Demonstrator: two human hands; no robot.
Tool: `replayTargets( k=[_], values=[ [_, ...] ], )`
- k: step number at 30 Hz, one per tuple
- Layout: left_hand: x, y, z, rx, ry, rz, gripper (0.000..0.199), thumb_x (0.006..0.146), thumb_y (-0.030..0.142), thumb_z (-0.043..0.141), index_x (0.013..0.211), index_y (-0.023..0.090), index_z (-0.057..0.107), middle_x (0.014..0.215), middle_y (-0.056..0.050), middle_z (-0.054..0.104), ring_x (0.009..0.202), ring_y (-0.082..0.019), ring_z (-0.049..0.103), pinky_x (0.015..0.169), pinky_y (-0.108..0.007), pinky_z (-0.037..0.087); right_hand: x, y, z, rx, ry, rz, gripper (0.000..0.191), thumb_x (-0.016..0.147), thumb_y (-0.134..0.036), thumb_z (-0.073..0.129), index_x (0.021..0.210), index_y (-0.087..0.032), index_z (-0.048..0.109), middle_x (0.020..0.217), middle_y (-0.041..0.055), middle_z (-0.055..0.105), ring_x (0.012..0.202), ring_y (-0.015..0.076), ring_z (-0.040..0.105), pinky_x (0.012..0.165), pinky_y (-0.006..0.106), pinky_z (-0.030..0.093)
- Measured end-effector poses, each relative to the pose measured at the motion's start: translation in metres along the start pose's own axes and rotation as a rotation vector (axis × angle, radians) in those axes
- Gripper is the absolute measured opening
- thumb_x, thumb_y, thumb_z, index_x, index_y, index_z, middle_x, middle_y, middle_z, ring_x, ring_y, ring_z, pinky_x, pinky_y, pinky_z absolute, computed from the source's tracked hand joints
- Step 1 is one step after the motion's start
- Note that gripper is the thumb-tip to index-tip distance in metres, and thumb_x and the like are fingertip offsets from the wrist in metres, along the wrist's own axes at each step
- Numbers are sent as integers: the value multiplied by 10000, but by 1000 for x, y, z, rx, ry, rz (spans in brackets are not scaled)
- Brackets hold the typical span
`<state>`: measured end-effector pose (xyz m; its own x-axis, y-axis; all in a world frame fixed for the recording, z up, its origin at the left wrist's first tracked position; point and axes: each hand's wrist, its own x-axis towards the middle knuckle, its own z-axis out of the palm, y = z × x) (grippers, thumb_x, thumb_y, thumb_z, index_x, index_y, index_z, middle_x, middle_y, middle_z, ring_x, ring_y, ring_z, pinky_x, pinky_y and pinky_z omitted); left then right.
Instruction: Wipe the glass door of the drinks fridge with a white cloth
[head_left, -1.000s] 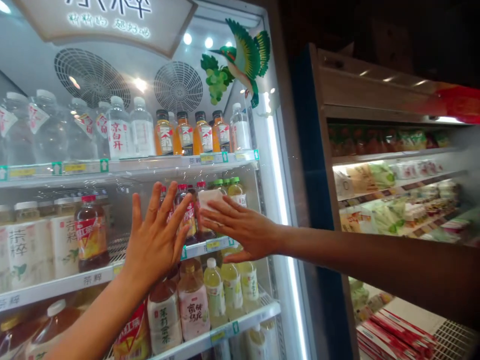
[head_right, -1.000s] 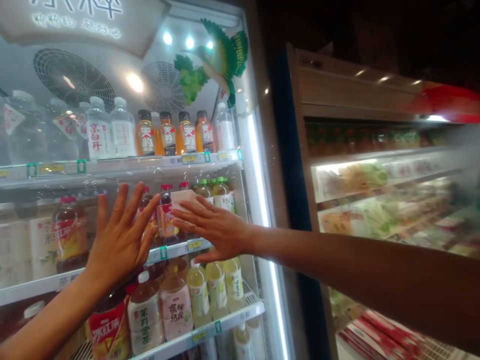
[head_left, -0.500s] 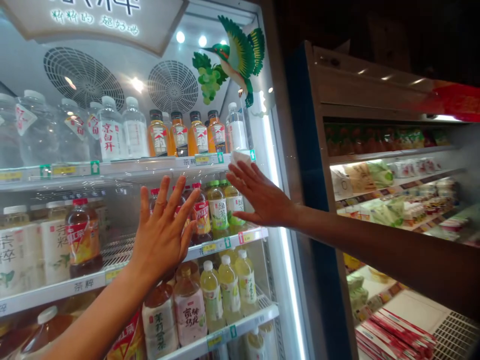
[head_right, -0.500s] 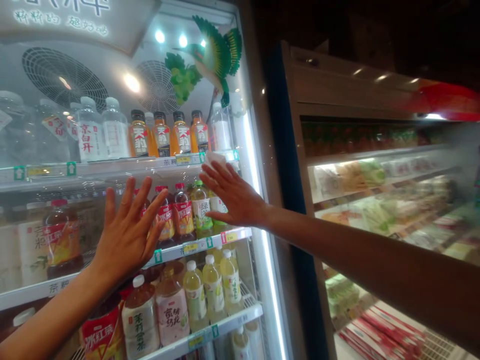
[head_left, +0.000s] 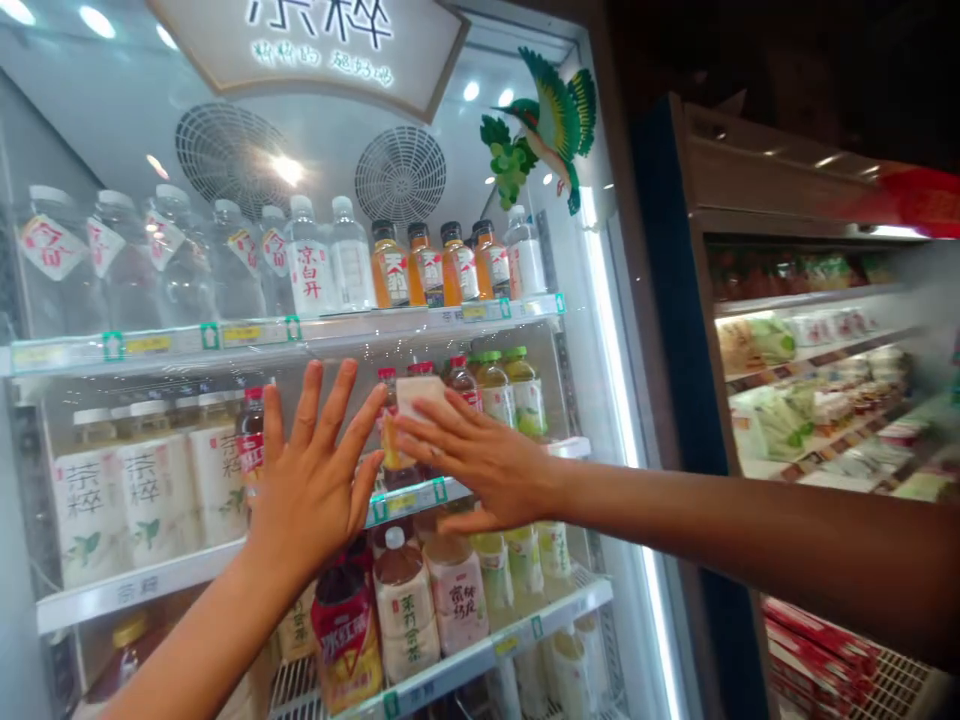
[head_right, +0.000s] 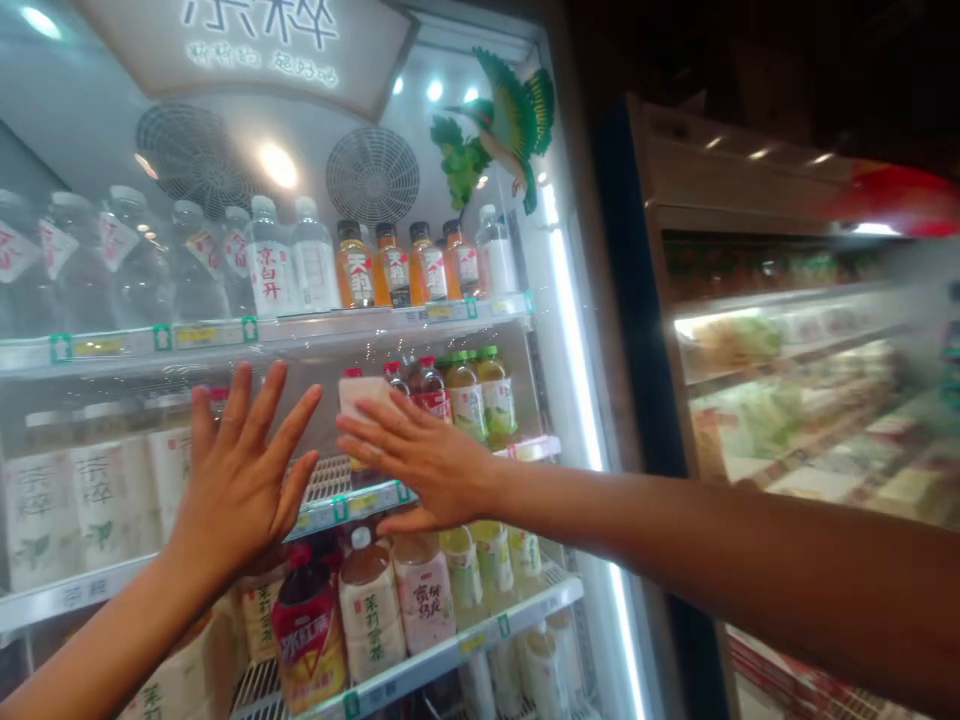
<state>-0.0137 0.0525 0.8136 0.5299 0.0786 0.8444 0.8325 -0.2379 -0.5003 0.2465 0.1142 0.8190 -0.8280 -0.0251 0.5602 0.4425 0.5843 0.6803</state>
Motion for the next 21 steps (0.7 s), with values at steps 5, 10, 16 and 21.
replayTargets(
  k=[5, 10, 16, 21],
  values=[
    [-36, -49, -27, 36, -19, -6, 741, 1002, 361, 472, 1630, 332, 81, 1729, -5, 5, 1602, -256, -52, 1288, -585, -56, 57, -29, 9, -27, 99, 112, 1021, 944, -733, 465, 1628, -278, -142, 1728, 54, 60, 1600, 307, 12, 1291, 624, 88],
    [-73, -96, -54, 101, -44, -23, 733, 1004, 354, 475, 1630, 319, 94, 1729, -20, 25, 1601, -258, -57, 1289, -587, -50, 113, -72, 23, 15, 70, -35, 1082, 925, -771, 452, 1631, -196, -133, 1719, 102, 119, 1599, 308, 24, 1300, 597, 86],
    [-113, -137, -78, 122, -84, -92, 760, 1004, 365, 471, 1626, 341, 34, 1727, -29, 32, 1598, -293, -49, 1281, -640, -20, 177, -97, 30, 12, 191, 116, 1015, 943, -731, 463, 1644, -234, -78, 1722, 83, 93, 1596, 336, 30, 1290, 634, 59],
    [-147, -143, -95, 127, -111, -157, 757, 1004, 328, 473, 1628, 324, 44, 1727, -44, 63, 1599, -299, -23, 1281, -643, -7, 187, -149, 54, 16, 107, -127, 1054, 916, -776, 446, 1643, -104, 85, 1709, 116, 164, 1600, 302, 22, 1316, 527, 6]
  ],
)
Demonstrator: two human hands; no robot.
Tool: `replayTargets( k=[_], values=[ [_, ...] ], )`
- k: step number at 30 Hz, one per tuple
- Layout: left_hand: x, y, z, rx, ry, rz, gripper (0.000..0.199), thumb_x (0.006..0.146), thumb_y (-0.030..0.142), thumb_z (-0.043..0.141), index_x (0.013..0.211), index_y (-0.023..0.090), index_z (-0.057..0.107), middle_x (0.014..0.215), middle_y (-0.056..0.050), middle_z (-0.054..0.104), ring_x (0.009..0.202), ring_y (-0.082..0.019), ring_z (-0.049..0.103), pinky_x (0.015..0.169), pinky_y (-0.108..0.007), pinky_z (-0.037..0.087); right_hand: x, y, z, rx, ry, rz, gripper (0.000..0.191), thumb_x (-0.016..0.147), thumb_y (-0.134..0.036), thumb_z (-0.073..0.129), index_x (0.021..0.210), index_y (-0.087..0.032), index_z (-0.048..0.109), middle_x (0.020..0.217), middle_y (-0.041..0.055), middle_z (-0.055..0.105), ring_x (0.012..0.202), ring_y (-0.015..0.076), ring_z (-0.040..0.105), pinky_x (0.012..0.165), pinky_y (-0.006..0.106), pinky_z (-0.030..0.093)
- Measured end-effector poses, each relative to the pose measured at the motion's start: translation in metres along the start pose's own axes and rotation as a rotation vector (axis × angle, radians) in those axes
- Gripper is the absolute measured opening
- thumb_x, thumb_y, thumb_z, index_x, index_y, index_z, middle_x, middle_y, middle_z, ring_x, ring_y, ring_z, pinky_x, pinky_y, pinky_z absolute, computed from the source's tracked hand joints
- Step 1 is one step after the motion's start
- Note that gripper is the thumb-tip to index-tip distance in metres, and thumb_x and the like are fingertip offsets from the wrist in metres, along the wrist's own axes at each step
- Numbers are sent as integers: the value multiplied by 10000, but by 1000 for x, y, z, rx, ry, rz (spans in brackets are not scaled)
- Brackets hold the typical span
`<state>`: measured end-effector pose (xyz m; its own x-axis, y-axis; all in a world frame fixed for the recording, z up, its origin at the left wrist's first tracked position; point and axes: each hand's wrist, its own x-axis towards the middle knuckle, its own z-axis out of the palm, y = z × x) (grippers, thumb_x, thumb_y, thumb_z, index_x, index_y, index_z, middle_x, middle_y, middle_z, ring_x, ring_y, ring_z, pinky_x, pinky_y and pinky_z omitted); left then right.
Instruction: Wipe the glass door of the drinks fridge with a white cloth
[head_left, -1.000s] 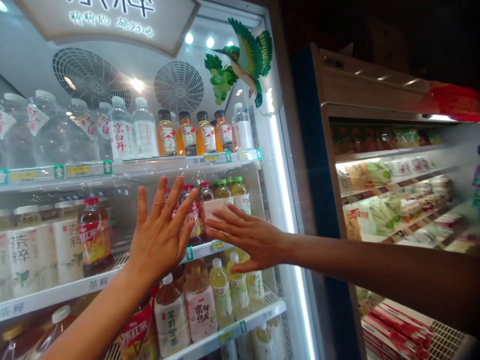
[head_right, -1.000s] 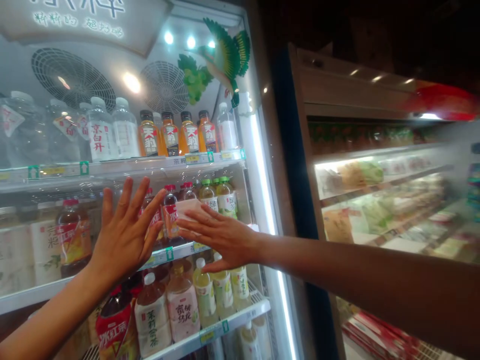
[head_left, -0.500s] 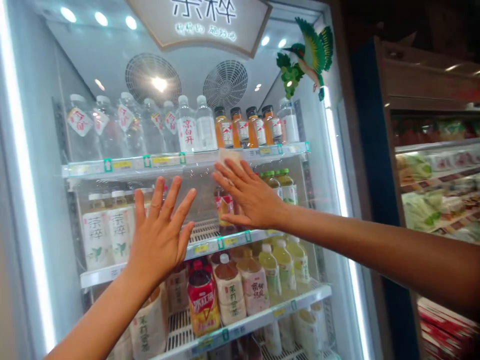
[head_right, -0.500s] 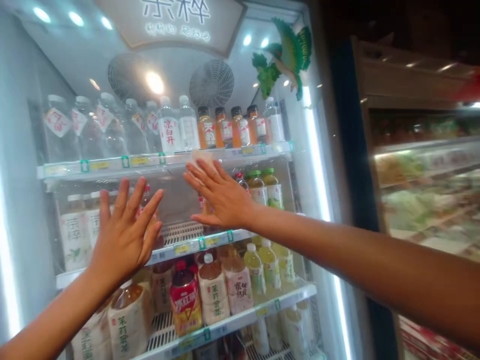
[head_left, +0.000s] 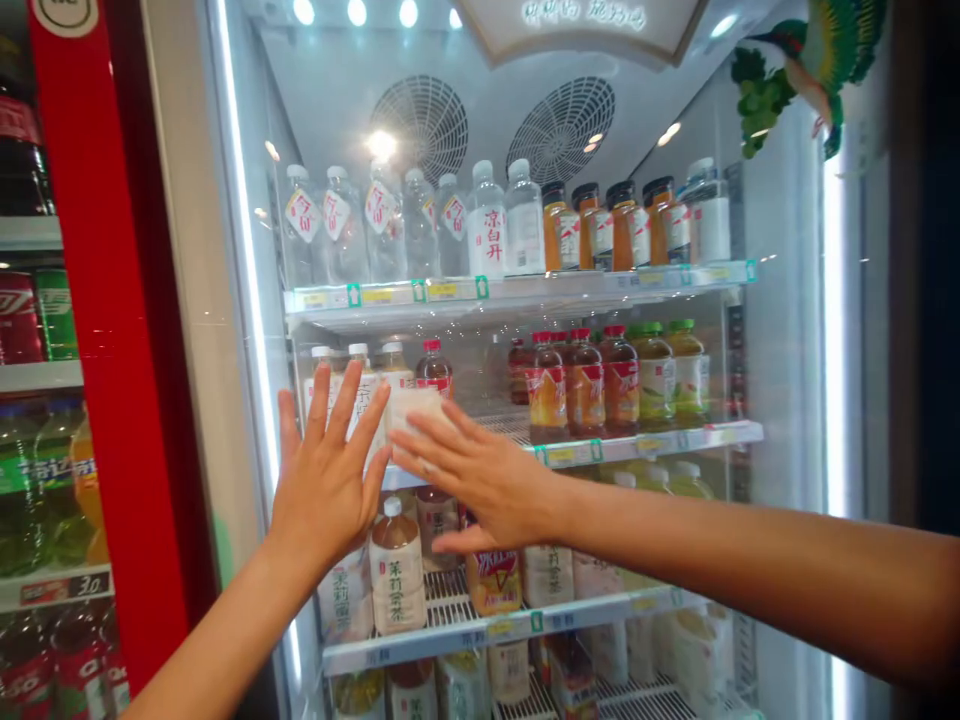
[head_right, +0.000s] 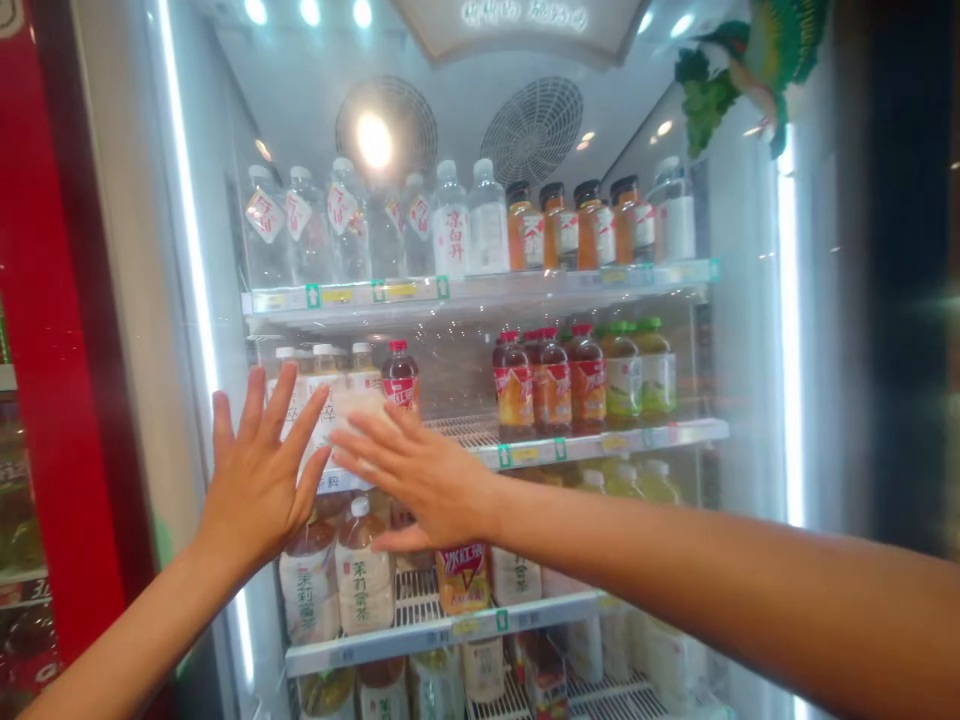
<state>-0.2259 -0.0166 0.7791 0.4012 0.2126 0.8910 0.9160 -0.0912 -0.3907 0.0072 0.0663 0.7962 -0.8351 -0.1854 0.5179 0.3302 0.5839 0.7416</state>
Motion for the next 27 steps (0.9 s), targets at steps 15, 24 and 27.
replayTargets(
  k=[15, 24, 27],
  values=[
    [-87, 116, 40, -192, 2, -227, 842, 911, 229, 631, 1617, 318, 181, 1719, -52, 92, 1597, -333, 8, 1260, -697, 3, -101, -97, 33, -102, 87, 644, 905, 1003, -573, 474, 1648, -147, 3, 1717, 104, 127, 1600, 300, 23, 1281, 604, 150],
    [-51, 200, 51, -226, -55, -224, 777, 934, 247, 594, 1611, 273, 214, 1716, -99, 61, 1587, -394, 21, 1225, -752, 81, -188, -94, 35, -118, 106, 795, 842, 1022, -458, 466, 1646, -152, -11, 1724, 99, 11, 1599, 304, -18, 1263, 639, 184],
    [-39, 231, 59, -241, -70, -255, 738, 952, 256, 566, 1607, 274, 228, 1716, -99, 70, 1586, -392, 14, 1218, -764, 94, -208, -61, 21, -117, 146, 868, 852, 1028, -470, 461, 1644, -182, -53, 1725, 87, -31, 1597, 317, -24, 1260, 664, 145]
  ],
)
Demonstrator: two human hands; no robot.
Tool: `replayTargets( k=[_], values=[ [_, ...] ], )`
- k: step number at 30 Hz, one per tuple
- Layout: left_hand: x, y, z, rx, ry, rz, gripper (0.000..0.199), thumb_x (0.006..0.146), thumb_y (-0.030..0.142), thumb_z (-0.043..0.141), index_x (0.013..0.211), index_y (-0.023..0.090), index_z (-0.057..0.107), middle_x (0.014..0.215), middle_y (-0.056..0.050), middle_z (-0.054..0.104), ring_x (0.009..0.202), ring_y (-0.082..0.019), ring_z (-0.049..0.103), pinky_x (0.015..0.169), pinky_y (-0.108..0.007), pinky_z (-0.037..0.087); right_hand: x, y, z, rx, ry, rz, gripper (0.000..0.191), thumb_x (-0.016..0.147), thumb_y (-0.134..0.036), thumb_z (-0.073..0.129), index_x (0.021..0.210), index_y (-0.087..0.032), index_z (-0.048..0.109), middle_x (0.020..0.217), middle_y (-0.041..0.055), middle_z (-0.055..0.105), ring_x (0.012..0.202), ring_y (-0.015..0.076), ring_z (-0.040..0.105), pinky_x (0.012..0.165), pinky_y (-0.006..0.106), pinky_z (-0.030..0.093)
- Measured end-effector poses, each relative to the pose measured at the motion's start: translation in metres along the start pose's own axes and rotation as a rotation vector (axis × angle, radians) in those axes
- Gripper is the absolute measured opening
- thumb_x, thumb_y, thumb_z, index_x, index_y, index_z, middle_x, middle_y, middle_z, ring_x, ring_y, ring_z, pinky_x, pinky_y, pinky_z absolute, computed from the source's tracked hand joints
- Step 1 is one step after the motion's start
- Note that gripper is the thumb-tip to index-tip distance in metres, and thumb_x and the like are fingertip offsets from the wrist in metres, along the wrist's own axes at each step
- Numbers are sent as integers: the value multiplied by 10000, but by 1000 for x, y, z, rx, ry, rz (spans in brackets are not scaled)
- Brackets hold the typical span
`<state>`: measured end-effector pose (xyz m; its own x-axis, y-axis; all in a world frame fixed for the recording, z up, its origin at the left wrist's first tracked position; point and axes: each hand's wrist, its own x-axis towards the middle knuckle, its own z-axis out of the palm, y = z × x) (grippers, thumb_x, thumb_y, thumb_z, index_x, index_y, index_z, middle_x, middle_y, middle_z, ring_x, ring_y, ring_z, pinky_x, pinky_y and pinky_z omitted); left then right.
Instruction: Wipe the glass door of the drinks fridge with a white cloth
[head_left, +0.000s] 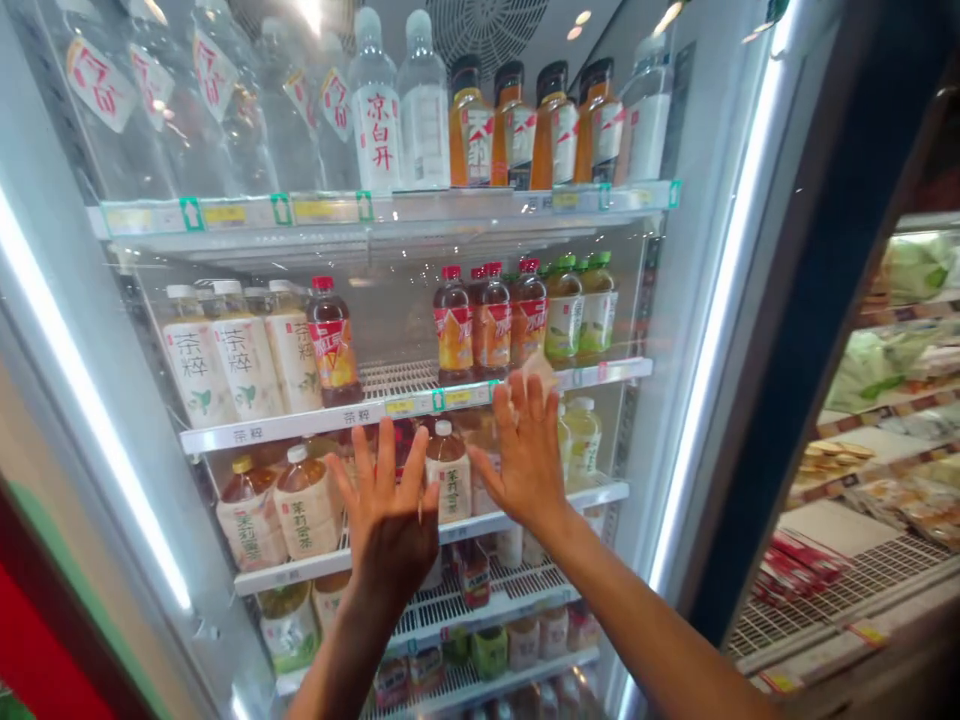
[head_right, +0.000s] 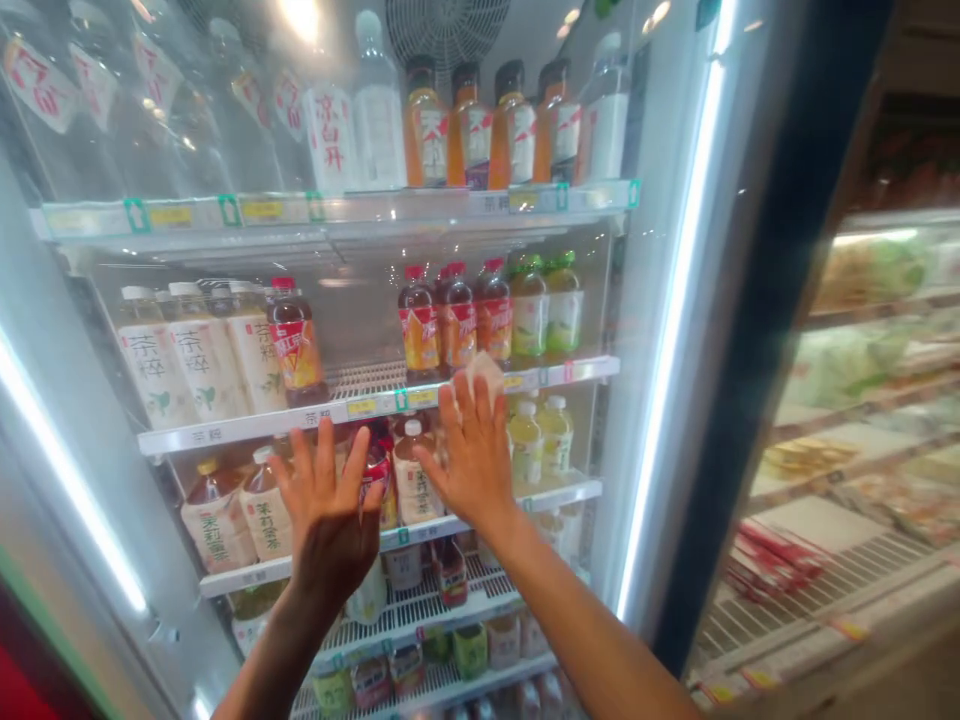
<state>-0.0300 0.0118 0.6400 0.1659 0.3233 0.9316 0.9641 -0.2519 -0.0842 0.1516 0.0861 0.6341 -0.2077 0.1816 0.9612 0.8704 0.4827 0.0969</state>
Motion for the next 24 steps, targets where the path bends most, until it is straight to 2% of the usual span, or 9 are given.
replayTargets(
  k=[2, 7, 9, 12, 15, 19, 24],
  values=[
    [3, 20, 11, -7, -14, -7, 724, 960, 267, 551, 1607, 269, 228, 1715, -103, 56, 1584, -399, -2, 1205, -783, 101, -1, 18, -5, 8, 10, 28, 843, 1037, -466, 444, 1642, -182, -71, 1724, 78, -63, 1595, 321, -41, 1259, 671, 130],
    [6, 68, 40, -32, -42, -31, 716, 961, 250, 546, 1607, 274, 237, 1712, -111, 81, 1582, -401, -15, 1205, -789, 63, -53, 54, -11, -4, -66, -14, 816, 1042, -479, 405, 1643, -130, -20, 1721, 109, -80, 1593, 341, -37, 1246, 676, 179],
    [9, 87, 50, -38, -15, -35, 728, 952, 236, 566, 1605, 279, 247, 1712, -108, 105, 1583, -395, -7, 1217, -773, 31, -53, 81, -16, -9, -67, -19, 821, 1039, -485, 412, 1644, -149, -30, 1724, 96, -75, 1594, 337, -36, 1247, 672, 185],
    [14, 118, 63, -42, 27, -16, 753, 942, 199, 581, 1608, 271, 239, 1715, -111, 110, 1589, -378, 5, 1236, -748, 19, -31, 125, -28, -18, -26, 54, 836, 1039, -466, 416, 1637, -189, -98, 1728, 79, -77, 1591, 331, -60, 1245, 687, 153],
    [20, 146, 72, -36, 8, -6, 766, 931, 177, 592, 1608, 262, 244, 1714, -112, 139, 1590, -364, -13, 1247, -736, 52, -37, 147, -34, -23, -22, 108, 838, 1036, -437, 414, 1633, -191, -121, 1724, 89, -99, 1587, 346, -72, 1235, 708, 145],
    [26, 166, 84, -33, -12, -7, 752, 929, 173, 592, 1603, 250, 268, 1702, -120, 204, 1592, -350, -29, 1256, -720, 35, -71, 158, -34, -10, -62, 97, 838, 1030, -442, 436, 1643, -148, -54, 1723, 107, -94, 1591, 344, -48, 1256, 659, 146],
    [26, 172, 92, -36, 0, -23, 760, 935, 202, 597, 1605, 296, 252, 1713, -95, 170, 1596, -352, -5, 1254, -705, -23, -49, 189, -41, 7, 9, 171, 824, 1042, -442, 395, 1637, -180, -112, 1722, 85, -132, 1583, 351, -103, 1249, 693, 75]
  ],
)
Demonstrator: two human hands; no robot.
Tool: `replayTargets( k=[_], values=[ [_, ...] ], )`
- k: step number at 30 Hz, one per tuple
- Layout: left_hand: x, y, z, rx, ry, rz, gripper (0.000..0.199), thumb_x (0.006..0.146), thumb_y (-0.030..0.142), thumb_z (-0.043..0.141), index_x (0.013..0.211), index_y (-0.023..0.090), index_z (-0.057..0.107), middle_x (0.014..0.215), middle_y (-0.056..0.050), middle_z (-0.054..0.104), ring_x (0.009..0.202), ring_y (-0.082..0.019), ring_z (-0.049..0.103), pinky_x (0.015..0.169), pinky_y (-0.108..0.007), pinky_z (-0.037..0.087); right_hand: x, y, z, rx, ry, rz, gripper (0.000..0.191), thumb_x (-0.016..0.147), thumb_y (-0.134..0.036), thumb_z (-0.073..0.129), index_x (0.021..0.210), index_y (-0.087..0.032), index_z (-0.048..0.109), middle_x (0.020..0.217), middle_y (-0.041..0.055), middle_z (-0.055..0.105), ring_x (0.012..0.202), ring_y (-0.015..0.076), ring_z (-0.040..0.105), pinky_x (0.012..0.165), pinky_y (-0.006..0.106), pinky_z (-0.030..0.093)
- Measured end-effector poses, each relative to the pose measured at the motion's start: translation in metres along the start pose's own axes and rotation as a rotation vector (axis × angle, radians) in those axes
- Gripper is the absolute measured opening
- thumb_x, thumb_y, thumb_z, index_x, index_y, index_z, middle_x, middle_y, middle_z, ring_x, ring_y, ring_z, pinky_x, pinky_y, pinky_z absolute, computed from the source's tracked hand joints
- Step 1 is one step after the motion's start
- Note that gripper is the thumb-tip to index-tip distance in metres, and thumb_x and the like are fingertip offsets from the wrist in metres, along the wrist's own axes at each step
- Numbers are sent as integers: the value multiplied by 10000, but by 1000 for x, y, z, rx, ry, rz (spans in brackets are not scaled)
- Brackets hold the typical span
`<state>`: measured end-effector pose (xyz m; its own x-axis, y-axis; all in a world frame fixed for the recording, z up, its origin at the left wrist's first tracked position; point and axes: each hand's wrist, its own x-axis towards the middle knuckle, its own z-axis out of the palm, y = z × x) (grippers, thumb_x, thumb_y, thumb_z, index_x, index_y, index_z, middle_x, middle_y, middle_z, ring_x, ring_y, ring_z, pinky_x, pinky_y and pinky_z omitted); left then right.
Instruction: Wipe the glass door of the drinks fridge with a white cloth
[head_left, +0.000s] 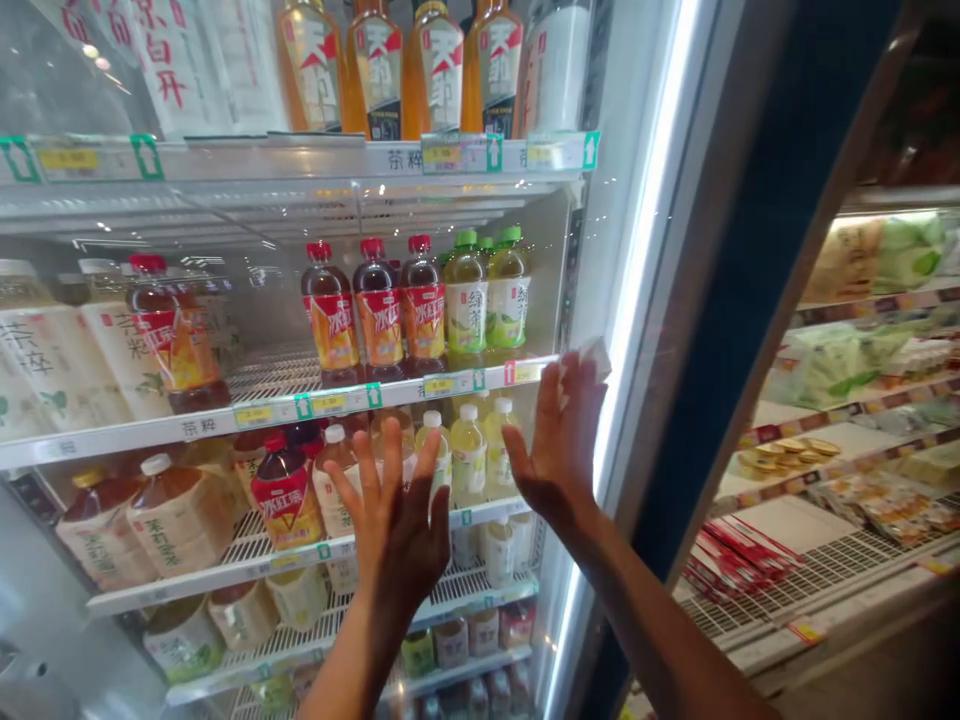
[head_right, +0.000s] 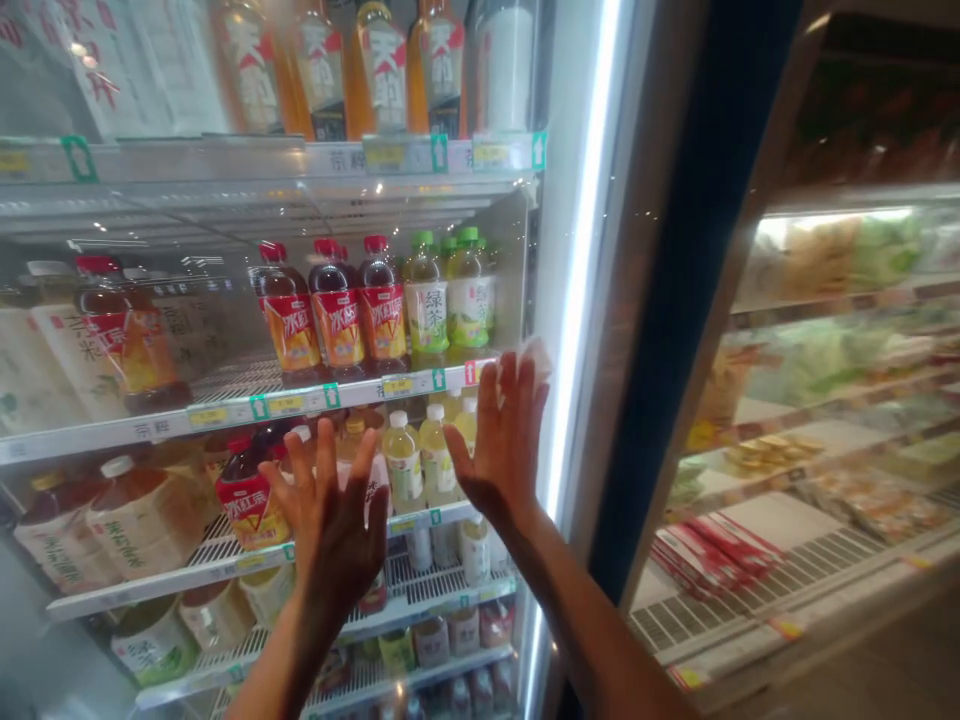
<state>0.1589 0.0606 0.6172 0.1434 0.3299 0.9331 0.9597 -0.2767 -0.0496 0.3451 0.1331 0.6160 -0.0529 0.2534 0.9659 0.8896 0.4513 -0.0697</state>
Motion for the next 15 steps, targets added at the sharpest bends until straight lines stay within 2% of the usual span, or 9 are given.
replayTargets(
  k=[2, 5, 7, 12, 13, 15],
  values=[
    [-5, -1, 0, -2, -15, -22, 770, 932, 200, 600, 1606, 305, 243, 1709, -98, 189, 1593, -373, 22, 1245, -724, 3, -8, -1, 0, 12, -15, 51, 822, 1042, -425, 395, 1636, -186, -120, 1723, 105, -120, 1579, 381, -88, 1228, 731, 92],
    [-17, -7, -4, -12, -40, -80, 794, 923, 179, 607, 1601, 356, 234, 1706, -89, 205, 1583, -401, 91, 1226, -756, 50, -50, -18, 7, 30, -47, 68, 819, 1034, -421, 406, 1644, -171, -81, 1723, 137, -69, 1577, 413, -37, 1191, 776, 162],
    [-24, -16, -8, -9, -42, -98, 815, 917, 176, 614, 1599, 385, 220, 1713, -79, 179, 1581, -408, 89, 1215, -771, 73, -65, -29, 12, 38, -45, 53, 822, 1031, -424, 415, 1646, -170, -67, 1723, 140, -52, 1577, 414, -28, 1176, 789, 191],
    [-38, -49, -21, 21, -55, -41, 844, 909, 183, 620, 1614, 350, 187, 1721, -86, 129, 1589, -384, 0, 1226, -751, 83, -28, -41, 16, 52, 11, 87, 813, 1043, -465, 370, 1640, -176, -100, 1716, 124, -126, 1572, 410, -93, 1182, 802, 116],
    [-41, -56, -23, 22, -66, -29, 843, 909, 185, 618, 1616, 340, 186, 1720, -89, 128, 1590, -380, -3, 1228, -748, 78, -27, -48, 17, 55, 20, 100, 820, 1042, -470, 372, 1639, -170, -103, 1712, 127, -137, 1571, 411, -102, 1180, 807, 103],
    [-50, -72, -30, 25, -76, -11, 835, 909, 184, 617, 1615, 329, 195, 1717, -97, 141, 1590, -378, 9, 1225, -751, 67, -45, -70, 22, 62, -2, 130, 826, 1037, -442, 401, 1641, -155, -85, 1711, 143, -126, 1572, 415, -90, 1175, 810, 122]
  ],
)
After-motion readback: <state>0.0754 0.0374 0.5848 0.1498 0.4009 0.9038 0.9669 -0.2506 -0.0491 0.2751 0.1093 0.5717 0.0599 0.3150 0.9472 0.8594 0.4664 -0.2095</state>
